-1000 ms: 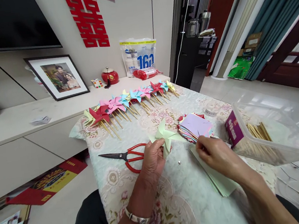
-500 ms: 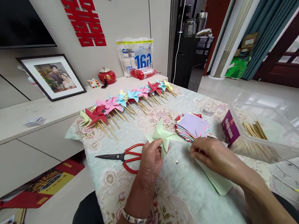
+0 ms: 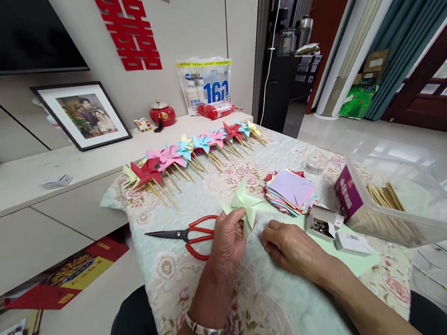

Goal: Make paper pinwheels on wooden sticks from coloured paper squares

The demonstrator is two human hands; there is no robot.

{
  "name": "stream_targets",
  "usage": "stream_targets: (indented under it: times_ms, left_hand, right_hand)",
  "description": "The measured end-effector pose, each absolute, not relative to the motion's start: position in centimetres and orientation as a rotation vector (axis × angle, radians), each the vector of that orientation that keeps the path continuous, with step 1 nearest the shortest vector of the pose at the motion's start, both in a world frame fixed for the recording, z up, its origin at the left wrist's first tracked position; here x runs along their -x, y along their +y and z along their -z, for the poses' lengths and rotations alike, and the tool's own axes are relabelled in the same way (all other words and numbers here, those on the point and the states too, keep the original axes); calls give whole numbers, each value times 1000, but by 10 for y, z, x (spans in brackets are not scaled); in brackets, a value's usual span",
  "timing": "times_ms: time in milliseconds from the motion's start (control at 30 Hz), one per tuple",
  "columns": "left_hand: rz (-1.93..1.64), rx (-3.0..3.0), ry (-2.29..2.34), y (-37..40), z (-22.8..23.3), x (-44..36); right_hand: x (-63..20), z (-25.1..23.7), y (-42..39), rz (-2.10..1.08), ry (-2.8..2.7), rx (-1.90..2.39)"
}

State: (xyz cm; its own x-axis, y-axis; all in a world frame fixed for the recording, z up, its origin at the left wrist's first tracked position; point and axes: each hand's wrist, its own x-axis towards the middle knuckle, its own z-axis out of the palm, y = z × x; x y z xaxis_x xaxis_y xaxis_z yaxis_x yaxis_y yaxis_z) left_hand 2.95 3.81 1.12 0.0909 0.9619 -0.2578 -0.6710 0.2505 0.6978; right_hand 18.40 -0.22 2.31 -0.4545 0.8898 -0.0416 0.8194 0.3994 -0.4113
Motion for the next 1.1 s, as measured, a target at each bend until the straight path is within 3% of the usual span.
stream_targets:
  times_ms: [467,800,1100]
  left_hand:
    - [-1291,-465,770,37,-13,-30]
    - [-1288,-442,783,39,-8,-29]
    - [-1285,-482,781,38,-11,-29]
  right_hand:
    - [-193,-26,-2,-1424,-1765,1359]
    - [-195,-16,1,-1340,-1800,1393]
    - [-195,-19,2,-1535,-1694,1305]
